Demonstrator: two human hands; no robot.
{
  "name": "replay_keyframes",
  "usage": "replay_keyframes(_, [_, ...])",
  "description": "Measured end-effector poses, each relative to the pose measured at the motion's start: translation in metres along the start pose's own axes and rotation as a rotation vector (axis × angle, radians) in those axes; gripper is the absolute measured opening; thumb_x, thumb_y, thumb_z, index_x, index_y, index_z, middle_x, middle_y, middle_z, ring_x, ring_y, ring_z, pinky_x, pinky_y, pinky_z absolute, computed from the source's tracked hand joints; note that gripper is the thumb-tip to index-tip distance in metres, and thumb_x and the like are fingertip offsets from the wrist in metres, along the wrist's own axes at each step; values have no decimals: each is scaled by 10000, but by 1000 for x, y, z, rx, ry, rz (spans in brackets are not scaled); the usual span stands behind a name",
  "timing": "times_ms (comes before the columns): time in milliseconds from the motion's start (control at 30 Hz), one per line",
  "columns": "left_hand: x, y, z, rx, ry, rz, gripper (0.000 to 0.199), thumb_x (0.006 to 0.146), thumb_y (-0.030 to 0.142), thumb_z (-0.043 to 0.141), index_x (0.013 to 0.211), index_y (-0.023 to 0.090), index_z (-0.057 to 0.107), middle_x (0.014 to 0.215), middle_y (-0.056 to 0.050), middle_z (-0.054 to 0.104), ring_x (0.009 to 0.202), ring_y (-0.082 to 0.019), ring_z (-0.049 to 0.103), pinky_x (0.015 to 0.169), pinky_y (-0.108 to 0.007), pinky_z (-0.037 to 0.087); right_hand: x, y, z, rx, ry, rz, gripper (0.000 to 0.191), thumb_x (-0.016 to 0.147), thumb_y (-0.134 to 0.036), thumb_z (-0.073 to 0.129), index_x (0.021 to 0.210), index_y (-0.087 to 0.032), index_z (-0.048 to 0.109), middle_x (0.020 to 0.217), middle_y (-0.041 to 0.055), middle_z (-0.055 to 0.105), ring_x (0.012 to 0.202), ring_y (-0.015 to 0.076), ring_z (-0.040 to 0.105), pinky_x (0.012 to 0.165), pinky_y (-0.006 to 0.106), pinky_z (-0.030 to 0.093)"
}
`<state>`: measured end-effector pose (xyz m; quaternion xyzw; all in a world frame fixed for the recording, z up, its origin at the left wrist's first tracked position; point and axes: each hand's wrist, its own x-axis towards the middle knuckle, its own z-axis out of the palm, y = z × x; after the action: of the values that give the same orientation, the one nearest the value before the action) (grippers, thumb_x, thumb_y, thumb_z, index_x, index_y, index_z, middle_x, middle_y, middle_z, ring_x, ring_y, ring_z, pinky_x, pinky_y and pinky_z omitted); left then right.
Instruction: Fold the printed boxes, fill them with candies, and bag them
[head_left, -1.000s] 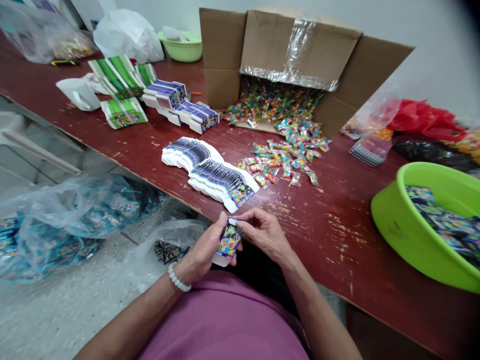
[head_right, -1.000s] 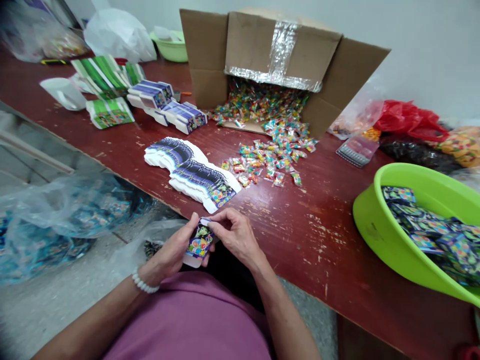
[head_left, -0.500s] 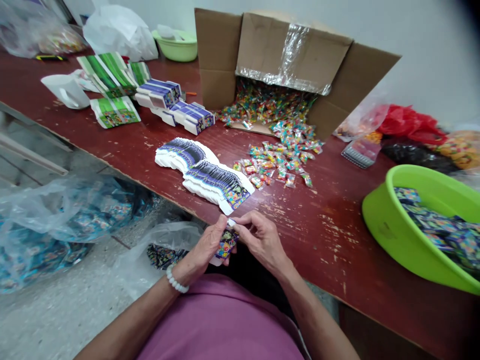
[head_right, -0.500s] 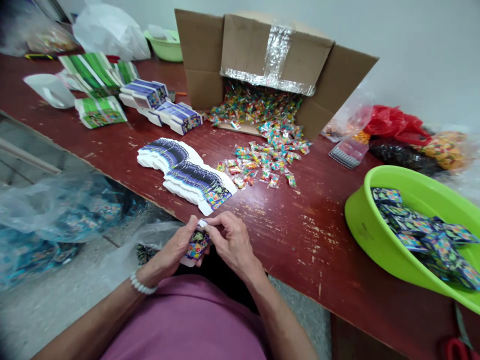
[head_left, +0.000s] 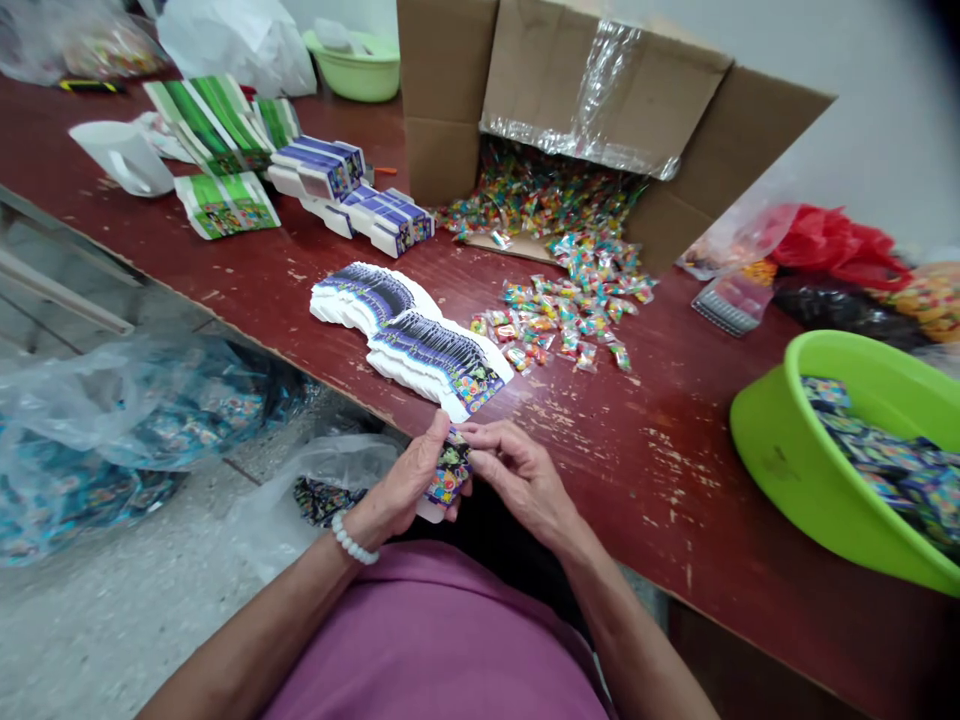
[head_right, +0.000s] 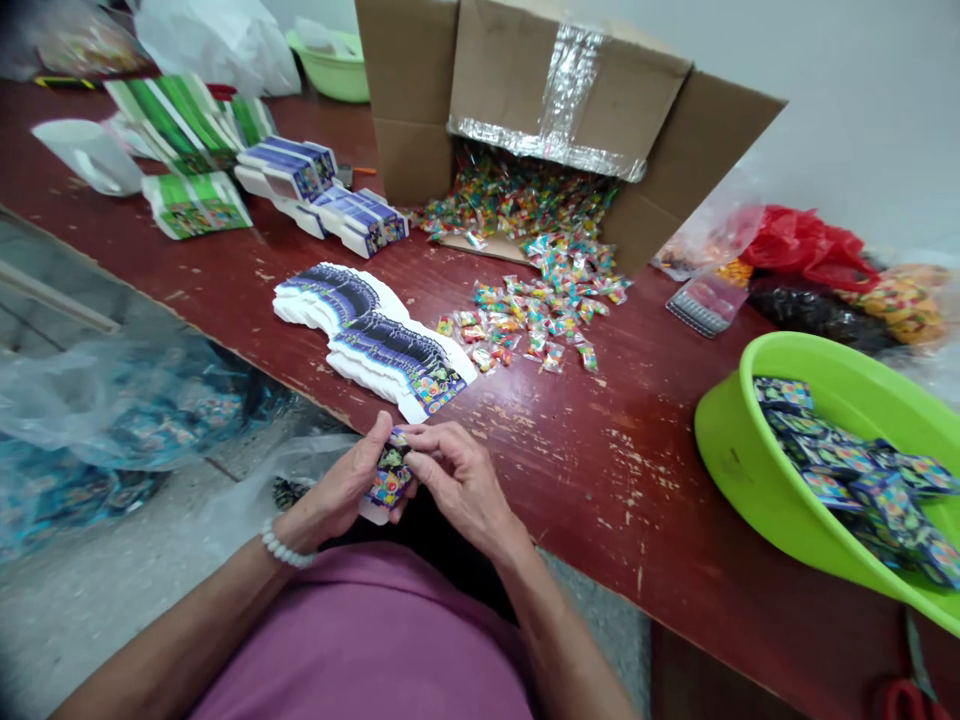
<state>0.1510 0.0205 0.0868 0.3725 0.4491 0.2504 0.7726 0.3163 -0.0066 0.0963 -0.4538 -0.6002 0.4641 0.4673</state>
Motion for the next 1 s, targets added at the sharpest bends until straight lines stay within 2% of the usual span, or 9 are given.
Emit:
replay_keyframes(133, [-4, -4, 0, -109, -14, -5, 531, 908, 606, 547, 1265, 212, 541, 777, -25, 671, 544, -139, 616, 496, -232, 502, 13, 15, -19, -133, -37, -8, 214, 954, -343, 588, 1057, -255, 753, 1063, 60, 709, 992, 198, 653, 905, 343, 510])
replay_keyframes(267, [-12, -16, -1, -163, -93, -20, 362, 895, 425, 659, 1156, 185, 587, 1027, -86, 687, 836, -160, 656, 716, -254, 530, 68, 44, -57, -458, 291, -28, 251, 945, -260, 530, 1078, -207, 735, 1072, 85, 722, 1034, 246, 645, 955, 398, 494])
replay_keyframes(300, [-14, -20, -2, -165, -136, -45, 362, 872, 404, 693, 1137, 177, 599, 1044, -87, 677, 864, -160, 640, 739, -257, 523, 83, 50, -64, -562, 307, -50, 276, 931, -206, 512, 1098, -188, 731, 1133, 106, 707, 1082, 255, 632, 989, 404, 479])
replay_keyframes(433, [-22, -32, -15, -116, -223, -122, 391, 738, 311, 804, 1047, 181, 604, 882, -18, 630, 749, -141, 581, 714, -277, 492, 119, 68, -79, -891, 79, -67, 388, 919, -113, 458, 1240, -176, 667, 1351, 124, 619, 1220, 270, 576, 1055, 396, 437])
replay_keyframes(567, [-23, -25, -48, 269, -171, -29, 524, 689, 232, 779, 1184, 250, 605, 871, 28, 613, 795, -158, 562, 726, -264, 457, 117, 67, -87, -1063, 11, 127, 424, 924, -162, 475, 1327, -197, 599, 1339, 159, 571, 1090, 293, 617, 905, 389, 489])
replay_keyframes(700, [-19, -11, -80, 757, -336, -103, 404, 630, 248, 780, 1033, 246, 750, 985, -12, 687, 954, -242, 599, 786, -278, 458, 107, 59, -106, -1070, -17, 245, 316, 820, -206, 635, 1130, -170, 682, 1119, 148, 615, 944, 266, 620, 808, 353, 479])
replay_keyframes(767, [-18, -8, -87, 838, -394, -175, 305, 605, 257, 768, 907, 220, 755, 900, -13, 690, 885, -241, 611, 712, -265, 461, 101, 58, -115, -1061, -13, 261, 229, 765, -247, 703, 980, -170, 694, 997, 104, 637, 894, 243, 611, 769, 328, 470])
replay_keyframes(900, [-21, -7, -78, 592, -305, -221, 305, 666, 271, 673, 962, 219, 625, 849, 13, 626, 746, -181, 593, 555, -220, 437, 82, 59, -124, -801, 176, 298, 221, 737, -351, 741, 840, -185, 638, 810, 23, 648, 747, 186, 594, 683, 294, 443])
replay_keyframes(1000, [-22, -6, -60, 281, -238, -138, 305, 760, 280, 620, 1048, 220, 537, 938, -11, 648, 791, -166, 632, 601, -219, 468, 61, 52, -112, -447, 412, 270, 371, 657, -427, 813, 866, -191, 617, 776, 1, 634, 711, 170, 583, 662, 291, 455])
